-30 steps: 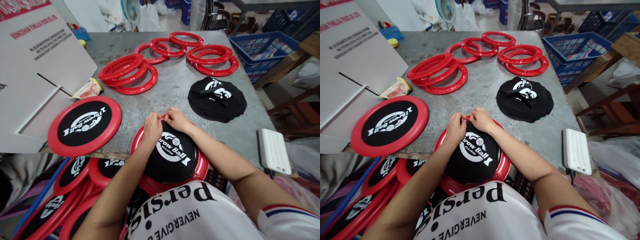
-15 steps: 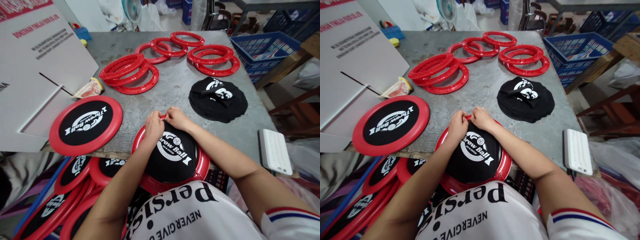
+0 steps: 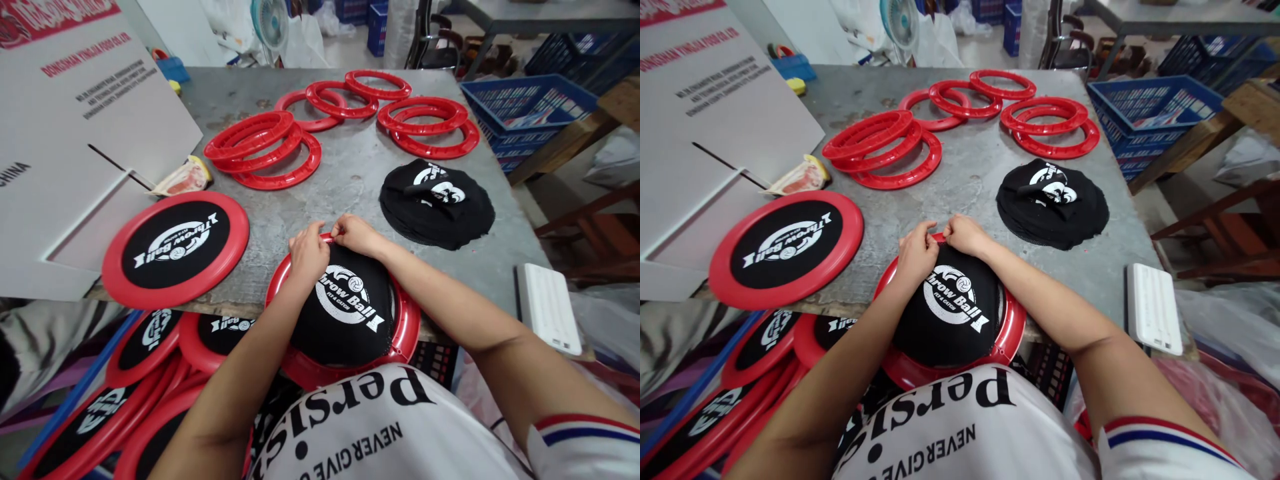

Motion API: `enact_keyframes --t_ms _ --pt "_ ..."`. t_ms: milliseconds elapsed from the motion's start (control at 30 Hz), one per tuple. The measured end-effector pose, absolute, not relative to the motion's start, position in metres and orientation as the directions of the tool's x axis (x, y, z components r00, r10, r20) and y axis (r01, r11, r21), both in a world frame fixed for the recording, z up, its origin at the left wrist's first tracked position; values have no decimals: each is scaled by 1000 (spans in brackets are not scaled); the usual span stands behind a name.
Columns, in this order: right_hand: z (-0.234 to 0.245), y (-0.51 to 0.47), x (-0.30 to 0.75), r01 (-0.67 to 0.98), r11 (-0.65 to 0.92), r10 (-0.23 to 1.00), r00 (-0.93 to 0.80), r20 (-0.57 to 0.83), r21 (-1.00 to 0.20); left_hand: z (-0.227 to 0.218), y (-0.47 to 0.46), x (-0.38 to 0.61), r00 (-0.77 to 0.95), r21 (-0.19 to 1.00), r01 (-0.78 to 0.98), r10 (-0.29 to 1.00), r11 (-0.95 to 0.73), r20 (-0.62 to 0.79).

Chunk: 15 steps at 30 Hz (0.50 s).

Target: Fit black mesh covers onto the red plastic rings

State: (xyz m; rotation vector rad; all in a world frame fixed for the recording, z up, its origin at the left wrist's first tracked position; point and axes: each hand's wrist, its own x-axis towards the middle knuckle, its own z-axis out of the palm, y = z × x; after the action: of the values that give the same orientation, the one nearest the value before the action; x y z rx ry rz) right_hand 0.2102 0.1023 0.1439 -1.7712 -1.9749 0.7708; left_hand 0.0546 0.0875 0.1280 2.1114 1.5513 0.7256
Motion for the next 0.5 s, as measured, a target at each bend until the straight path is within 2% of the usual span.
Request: enact_keyframes --t_ms 200,300,400,500 --pt "168 118 204 730 98 971 -220 -98 -676 123 103 44 197 865 457 972 -208 129" --pt "167 123 195 679 151 958 -280 -64 -718 129 108 32 153 925 349 983 -153 105" --pt "152 120 190 634 187 948 -315 -31 -751 140 104 15 79 854 494 986 -166 146" --pt "137 117 189 602 227 945 -328 22 -766 147 96 5 152 664 719 979 -204 136"
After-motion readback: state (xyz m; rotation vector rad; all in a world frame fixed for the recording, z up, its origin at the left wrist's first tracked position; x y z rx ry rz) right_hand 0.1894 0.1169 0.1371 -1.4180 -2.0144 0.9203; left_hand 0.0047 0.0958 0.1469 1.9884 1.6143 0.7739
